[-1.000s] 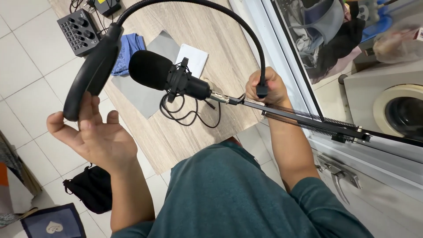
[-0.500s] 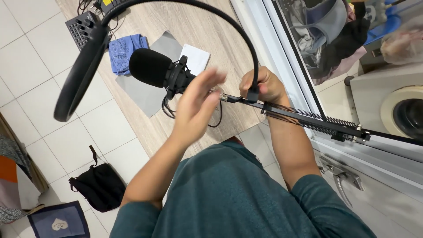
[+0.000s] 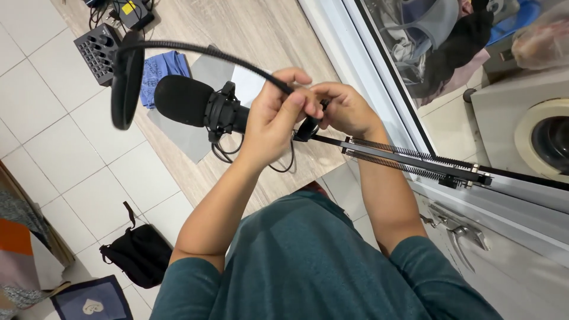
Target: Assemble a pop filter and shock mount onto a microphone arm stand.
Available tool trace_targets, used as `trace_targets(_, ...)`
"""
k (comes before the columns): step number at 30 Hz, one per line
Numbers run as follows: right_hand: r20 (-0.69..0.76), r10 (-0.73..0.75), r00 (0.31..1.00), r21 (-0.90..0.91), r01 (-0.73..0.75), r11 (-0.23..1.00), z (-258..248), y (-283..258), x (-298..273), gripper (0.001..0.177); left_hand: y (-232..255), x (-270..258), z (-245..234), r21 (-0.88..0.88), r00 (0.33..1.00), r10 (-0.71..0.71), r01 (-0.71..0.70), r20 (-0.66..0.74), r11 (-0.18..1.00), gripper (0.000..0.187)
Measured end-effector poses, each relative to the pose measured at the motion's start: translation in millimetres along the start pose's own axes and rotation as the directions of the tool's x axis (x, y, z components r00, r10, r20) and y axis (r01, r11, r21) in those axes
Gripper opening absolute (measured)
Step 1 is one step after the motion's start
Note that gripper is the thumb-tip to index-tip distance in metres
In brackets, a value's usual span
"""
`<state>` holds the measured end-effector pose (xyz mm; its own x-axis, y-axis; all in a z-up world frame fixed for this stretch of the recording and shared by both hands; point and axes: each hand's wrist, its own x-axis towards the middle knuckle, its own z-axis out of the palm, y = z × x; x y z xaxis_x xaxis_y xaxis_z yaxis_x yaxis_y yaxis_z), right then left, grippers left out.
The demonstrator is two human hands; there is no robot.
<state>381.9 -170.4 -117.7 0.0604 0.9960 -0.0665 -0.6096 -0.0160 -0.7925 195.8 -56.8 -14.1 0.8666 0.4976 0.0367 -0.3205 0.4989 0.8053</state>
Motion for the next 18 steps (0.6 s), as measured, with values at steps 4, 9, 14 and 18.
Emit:
trace_targets(4,-0.061,-0.036,0.997,0.089,0.041,0.995,-10,12,-11,0.047,-16,-12,-2,0.073,0.998,0.062,-0.063,0.019,0.995,0.022)
trace_targets(9,-0.143,-0.041,0.989,0.100,0.055,0.993,-29,42,-22,0.047,-26,-18,5,0.157,0.991,0.128,-0.133,0.044,0.979,0.015)
trace_targets(14,-0.118,-0.015,0.993,0.092,0.026,0.995,-17,30,-21,0.050,-29,-22,6,0.175,0.984,0.168,-0.177,0.064,0.969,0.012)
trace_targets(18,-0.121,-0.032,0.992,0.104,0.045,0.994,-28,33,-22,0.047,-27,-22,6,0.234,0.976,0.181,-0.205,0.119,0.950,0.015)
